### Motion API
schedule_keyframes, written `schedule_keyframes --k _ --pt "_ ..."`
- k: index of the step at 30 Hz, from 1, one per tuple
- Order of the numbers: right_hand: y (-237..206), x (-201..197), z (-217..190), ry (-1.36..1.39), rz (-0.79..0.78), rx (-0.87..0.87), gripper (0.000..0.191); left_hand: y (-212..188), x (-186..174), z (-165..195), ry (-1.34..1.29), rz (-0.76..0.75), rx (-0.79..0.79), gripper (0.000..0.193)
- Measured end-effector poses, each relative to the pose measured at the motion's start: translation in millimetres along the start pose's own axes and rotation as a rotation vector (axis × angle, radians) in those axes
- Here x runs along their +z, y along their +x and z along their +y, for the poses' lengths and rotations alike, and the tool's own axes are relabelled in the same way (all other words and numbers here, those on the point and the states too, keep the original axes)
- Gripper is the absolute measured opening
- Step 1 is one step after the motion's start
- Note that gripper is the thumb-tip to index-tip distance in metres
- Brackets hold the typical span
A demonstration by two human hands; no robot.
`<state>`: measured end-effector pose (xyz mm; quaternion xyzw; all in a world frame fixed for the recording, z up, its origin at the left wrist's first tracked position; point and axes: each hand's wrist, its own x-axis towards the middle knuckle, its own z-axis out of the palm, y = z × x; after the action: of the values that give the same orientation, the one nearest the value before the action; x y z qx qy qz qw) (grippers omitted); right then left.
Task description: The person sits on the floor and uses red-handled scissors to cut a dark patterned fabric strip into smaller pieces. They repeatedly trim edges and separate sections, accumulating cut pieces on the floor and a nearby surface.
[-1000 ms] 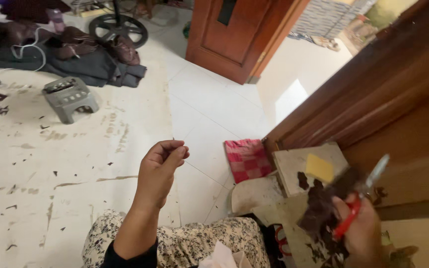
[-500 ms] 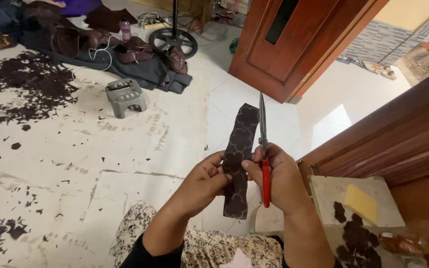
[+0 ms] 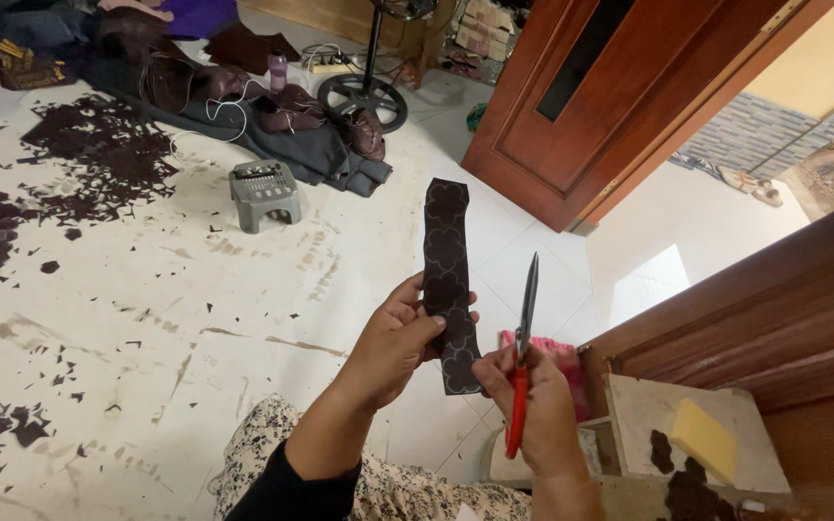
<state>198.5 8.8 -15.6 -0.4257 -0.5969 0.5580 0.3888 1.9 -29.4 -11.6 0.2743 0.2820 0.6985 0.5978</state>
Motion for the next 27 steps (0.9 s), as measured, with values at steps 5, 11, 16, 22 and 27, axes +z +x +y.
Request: schedule_keyframes --k 5,11,16,22,27 --pt "-3.6 0.4 0.8 0.097 -0.006 0.023 0.021 0.2 0.7 0.5 -0.031 0.012 0.008 0.057" --pt "-8.4 -0.7 0.6 0.190 -0.049 -0.018 0.021 -2.2 2.6 3.9 -0.102 0.061 0.000 0.057" --pt "-10.8 -1.6 1.9 0.192 -0.031 -0.020 0.020 -5.6 5.6 8.4 -0.110 0.050 -0.005 0.056" --pt "-12.7 -1.0 1.2 0.218 -0.011 -0.032 0.018 -7.3 8.3 8.8 -0.102 0.051 0.001 0.059" --pt "-12.7 -1.1 4.6 0.208 -0.011 -0.076 0.018 -8.7 9.6 3.8 -0.076 -0.034 -0.049 0.061"
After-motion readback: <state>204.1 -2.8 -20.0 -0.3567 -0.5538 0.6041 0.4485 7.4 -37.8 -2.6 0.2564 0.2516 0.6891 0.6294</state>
